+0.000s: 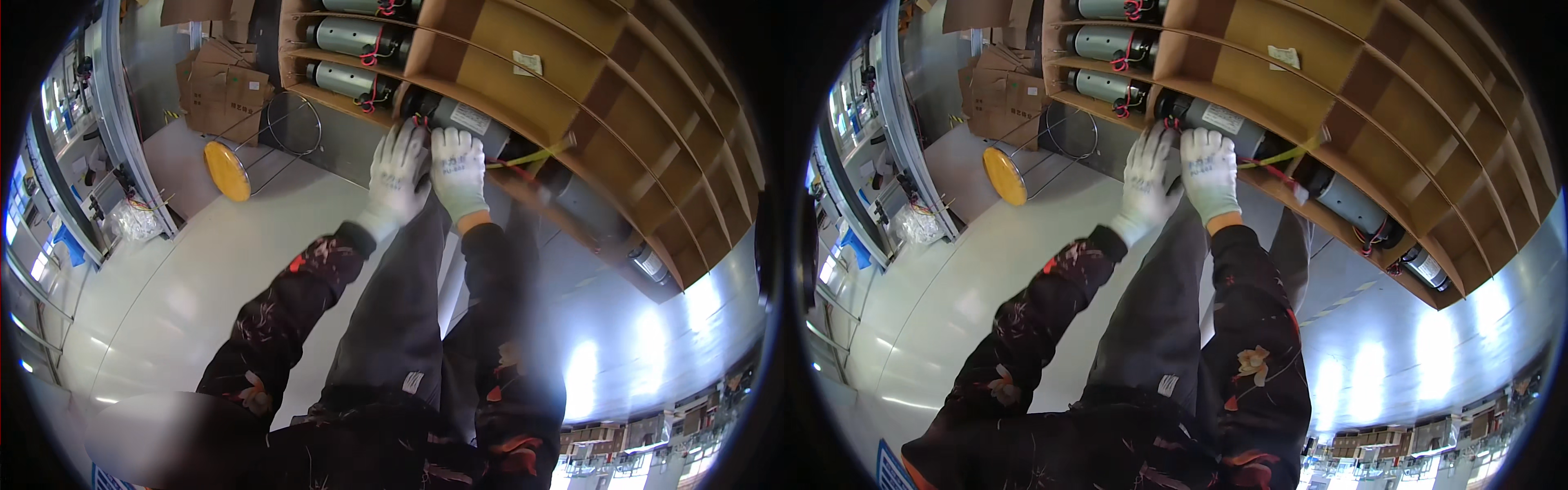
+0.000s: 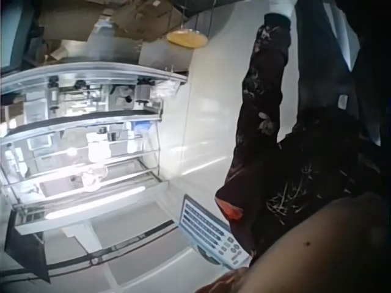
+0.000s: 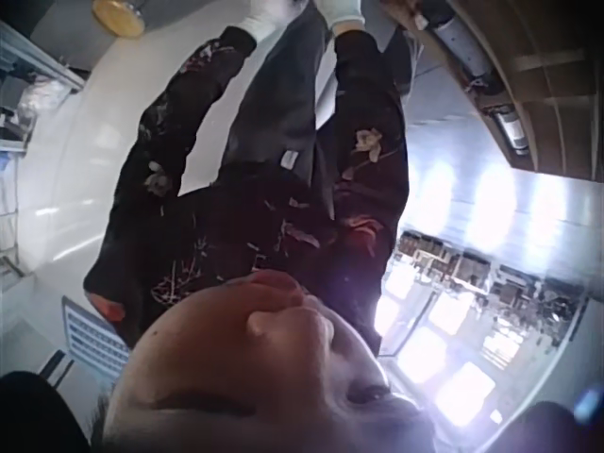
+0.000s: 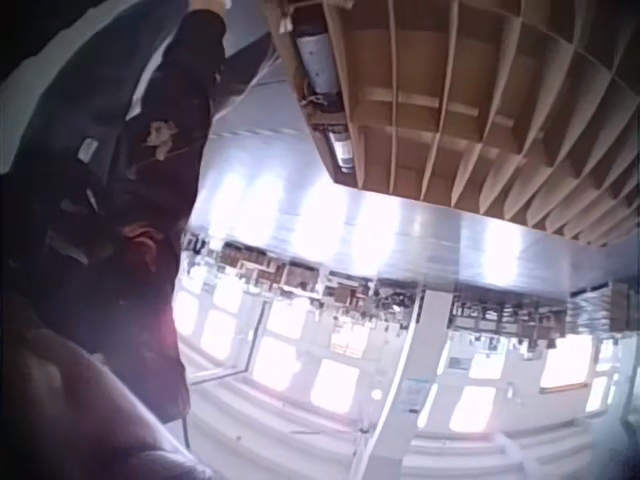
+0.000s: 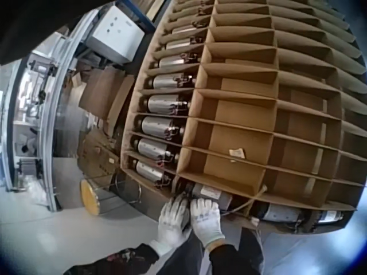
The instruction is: Assemble cardboard dividers and apply adhesive paste to small electronic components at a manual assembly station.
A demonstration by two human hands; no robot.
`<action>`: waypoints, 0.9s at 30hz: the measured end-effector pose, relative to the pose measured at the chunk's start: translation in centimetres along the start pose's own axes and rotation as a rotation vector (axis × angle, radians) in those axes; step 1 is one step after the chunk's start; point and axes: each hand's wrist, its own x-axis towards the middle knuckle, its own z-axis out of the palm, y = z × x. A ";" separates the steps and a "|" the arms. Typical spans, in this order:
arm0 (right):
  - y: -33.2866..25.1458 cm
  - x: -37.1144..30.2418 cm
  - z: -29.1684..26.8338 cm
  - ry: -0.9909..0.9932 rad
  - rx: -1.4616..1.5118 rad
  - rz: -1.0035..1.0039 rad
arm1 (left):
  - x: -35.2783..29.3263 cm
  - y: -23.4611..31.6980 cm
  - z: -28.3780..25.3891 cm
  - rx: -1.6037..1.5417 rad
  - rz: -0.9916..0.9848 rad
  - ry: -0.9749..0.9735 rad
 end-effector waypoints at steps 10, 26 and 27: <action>-5.7 -3.3 -0.3 0.058 0.067 0.186 | 4.7 -8.3 -0.5 0.408 0.677 -0.136; -2.3 -1.6 -0.4 0.152 -0.028 0.271 | 6.2 -8.5 -0.7 0.317 0.796 -0.225; -1.5 -1.8 -0.8 0.189 0.015 0.187 | 6.0 -8.3 -0.7 0.304 0.793 -0.226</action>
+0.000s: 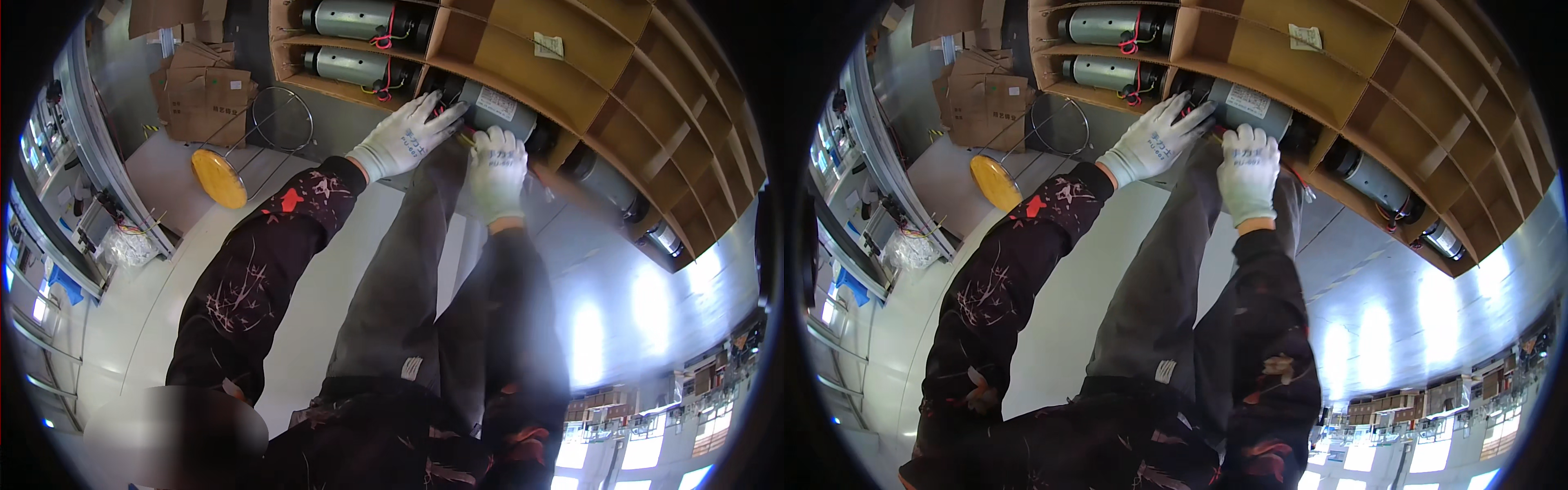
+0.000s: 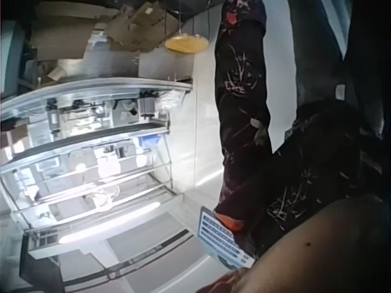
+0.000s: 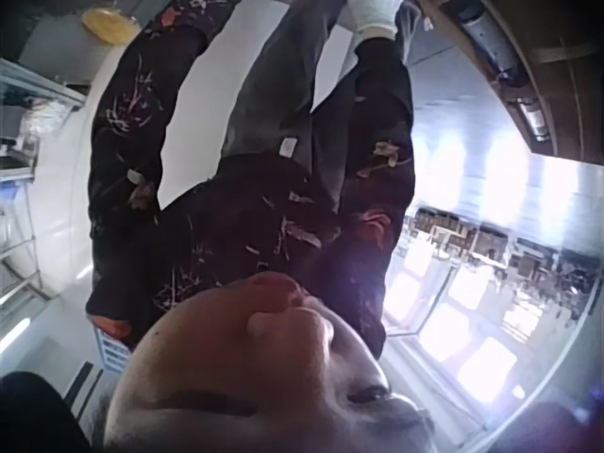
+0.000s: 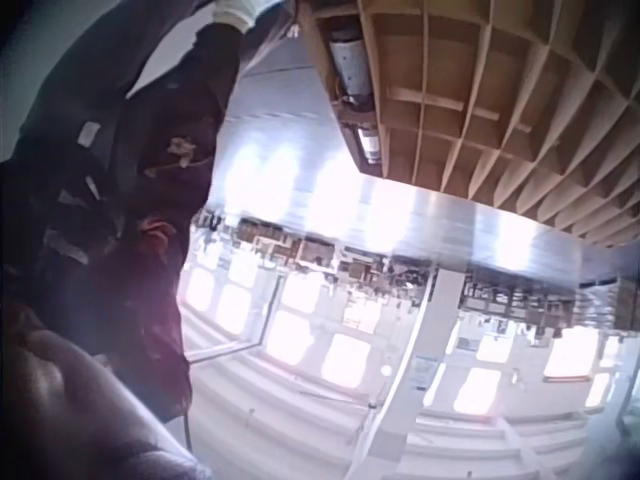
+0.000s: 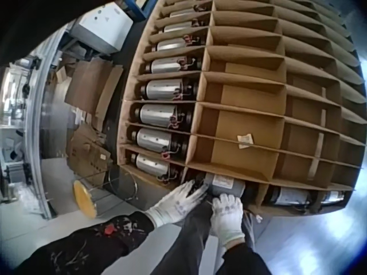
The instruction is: Assemble cardboard dividers and apply adhesive paste to small electronic components at a manual assembly station.
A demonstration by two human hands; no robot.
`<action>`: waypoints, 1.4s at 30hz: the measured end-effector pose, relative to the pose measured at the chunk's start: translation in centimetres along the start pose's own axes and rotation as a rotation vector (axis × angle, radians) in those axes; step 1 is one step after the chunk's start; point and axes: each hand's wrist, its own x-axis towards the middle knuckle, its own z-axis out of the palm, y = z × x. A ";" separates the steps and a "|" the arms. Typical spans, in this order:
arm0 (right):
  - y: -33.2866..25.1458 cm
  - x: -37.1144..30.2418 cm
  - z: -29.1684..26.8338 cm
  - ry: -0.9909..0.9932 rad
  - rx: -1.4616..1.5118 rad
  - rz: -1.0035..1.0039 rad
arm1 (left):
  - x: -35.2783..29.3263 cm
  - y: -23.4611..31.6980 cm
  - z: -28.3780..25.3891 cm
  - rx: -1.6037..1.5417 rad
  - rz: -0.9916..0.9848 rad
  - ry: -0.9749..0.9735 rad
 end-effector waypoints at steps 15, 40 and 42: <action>-4.0 -1.3 0.7 -0.189 -0.173 0.210 | 1.3 0.7 -0.9 0.181 0.068 -0.138; -3.5 0.6 3.6 -0.171 -0.201 0.231 | 2.7 1.6 -1.7 0.304 -0.135 -0.127; -0.9 0.3 3.3 -0.275 -0.045 0.214 | 3.1 2.4 -2.0 0.297 -0.155 -0.131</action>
